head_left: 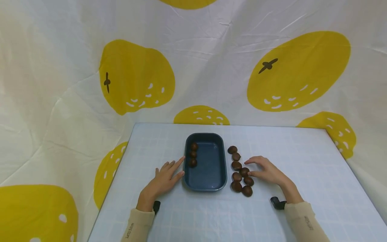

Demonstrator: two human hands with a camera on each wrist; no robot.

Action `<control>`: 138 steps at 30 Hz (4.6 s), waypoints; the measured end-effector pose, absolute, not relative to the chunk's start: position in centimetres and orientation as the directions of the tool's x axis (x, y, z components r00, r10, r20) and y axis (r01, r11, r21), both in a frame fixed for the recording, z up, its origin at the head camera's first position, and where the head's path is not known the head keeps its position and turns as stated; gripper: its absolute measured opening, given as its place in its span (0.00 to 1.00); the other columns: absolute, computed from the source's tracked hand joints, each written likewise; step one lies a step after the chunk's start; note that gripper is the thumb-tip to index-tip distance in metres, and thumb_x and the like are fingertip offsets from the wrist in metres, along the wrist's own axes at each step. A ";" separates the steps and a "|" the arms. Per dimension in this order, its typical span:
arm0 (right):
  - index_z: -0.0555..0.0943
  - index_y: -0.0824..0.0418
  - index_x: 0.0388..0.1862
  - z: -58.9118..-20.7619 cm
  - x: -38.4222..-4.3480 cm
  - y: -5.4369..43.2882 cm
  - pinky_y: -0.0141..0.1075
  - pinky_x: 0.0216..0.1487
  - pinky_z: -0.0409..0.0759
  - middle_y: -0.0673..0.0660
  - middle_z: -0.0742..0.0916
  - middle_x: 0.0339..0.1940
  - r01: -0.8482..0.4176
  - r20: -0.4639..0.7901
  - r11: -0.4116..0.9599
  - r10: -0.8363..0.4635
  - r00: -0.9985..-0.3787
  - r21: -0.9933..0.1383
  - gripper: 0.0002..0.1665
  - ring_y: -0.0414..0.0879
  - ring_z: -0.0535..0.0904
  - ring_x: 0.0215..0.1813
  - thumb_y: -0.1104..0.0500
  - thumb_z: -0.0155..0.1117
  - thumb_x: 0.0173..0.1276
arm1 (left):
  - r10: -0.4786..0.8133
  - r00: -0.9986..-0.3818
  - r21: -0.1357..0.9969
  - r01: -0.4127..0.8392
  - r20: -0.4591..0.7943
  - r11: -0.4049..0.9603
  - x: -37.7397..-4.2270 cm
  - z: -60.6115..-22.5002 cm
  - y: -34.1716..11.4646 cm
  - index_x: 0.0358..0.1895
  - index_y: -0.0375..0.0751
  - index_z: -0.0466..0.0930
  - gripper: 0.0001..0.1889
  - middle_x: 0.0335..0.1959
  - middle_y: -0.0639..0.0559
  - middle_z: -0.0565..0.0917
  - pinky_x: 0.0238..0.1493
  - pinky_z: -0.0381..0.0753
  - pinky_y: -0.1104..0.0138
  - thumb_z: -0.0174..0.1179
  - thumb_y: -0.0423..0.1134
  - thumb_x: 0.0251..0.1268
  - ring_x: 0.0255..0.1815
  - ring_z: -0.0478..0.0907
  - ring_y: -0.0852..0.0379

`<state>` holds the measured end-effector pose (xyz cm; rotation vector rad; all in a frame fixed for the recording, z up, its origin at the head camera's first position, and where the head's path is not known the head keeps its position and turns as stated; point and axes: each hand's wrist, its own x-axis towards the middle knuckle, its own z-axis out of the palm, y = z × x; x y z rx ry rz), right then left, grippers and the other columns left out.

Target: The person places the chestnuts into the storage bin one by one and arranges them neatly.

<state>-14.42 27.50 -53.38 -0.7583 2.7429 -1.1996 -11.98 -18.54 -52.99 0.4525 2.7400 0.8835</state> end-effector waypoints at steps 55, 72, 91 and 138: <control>0.87 0.49 0.43 -53.9 -15.1 27.4 0.63 0.58 0.62 0.68 0.76 0.62 -0.356 0.035 0.682 -0.437 -0.899 -0.639 0.16 0.68 0.64 0.64 0.55 0.80 0.55 | 0.349 -0.928 0.586 0.214 -0.127 0.782 -12.2 -53.0 -18.6 0.78 0.81 0.45 0.33 0.77 0.42 0.60 0.64 0.37 0.26 0.40 0.71 0.73 0.78 0.49 0.35; 0.85 0.60 0.47 -52.6 -13.9 27.3 0.64 0.60 0.67 0.66 0.80 0.57 -0.306 0.085 0.634 -0.355 -0.931 -0.710 0.19 0.64 0.72 0.62 0.57 0.80 0.57 | 0.354 -0.926 0.594 0.215 -0.127 0.775 -12.1 -52.9 -18.7 0.78 0.81 0.45 0.33 0.77 0.42 0.60 0.64 0.36 0.26 0.39 0.72 0.72 0.78 0.49 0.36; 0.84 0.57 0.51 -50.1 -14.1 24.9 0.64 0.61 0.69 0.65 0.77 0.64 -0.305 0.093 0.589 -0.362 -0.927 -0.748 0.20 0.60 0.71 0.65 0.53 0.77 0.62 | 0.362 -0.923 0.599 0.219 -0.128 0.770 -12.2 -53.0 -18.7 0.78 0.81 0.44 0.33 0.77 0.41 0.59 0.65 0.36 0.26 0.39 0.71 0.72 0.78 0.48 0.34; 0.85 0.59 0.51 -46.3 -21.5 8.2 0.53 0.65 0.70 0.62 0.79 0.63 -0.550 0.160 0.438 -0.661 -0.733 -0.711 0.21 0.54 0.73 0.65 0.52 0.76 0.62 | 0.340 -0.928 0.561 0.201 -0.154 0.803 -12.6 -53.5 -18.7 0.76 0.86 0.41 0.33 0.78 0.44 0.59 0.65 0.36 0.27 0.36 0.75 0.70 0.79 0.47 0.37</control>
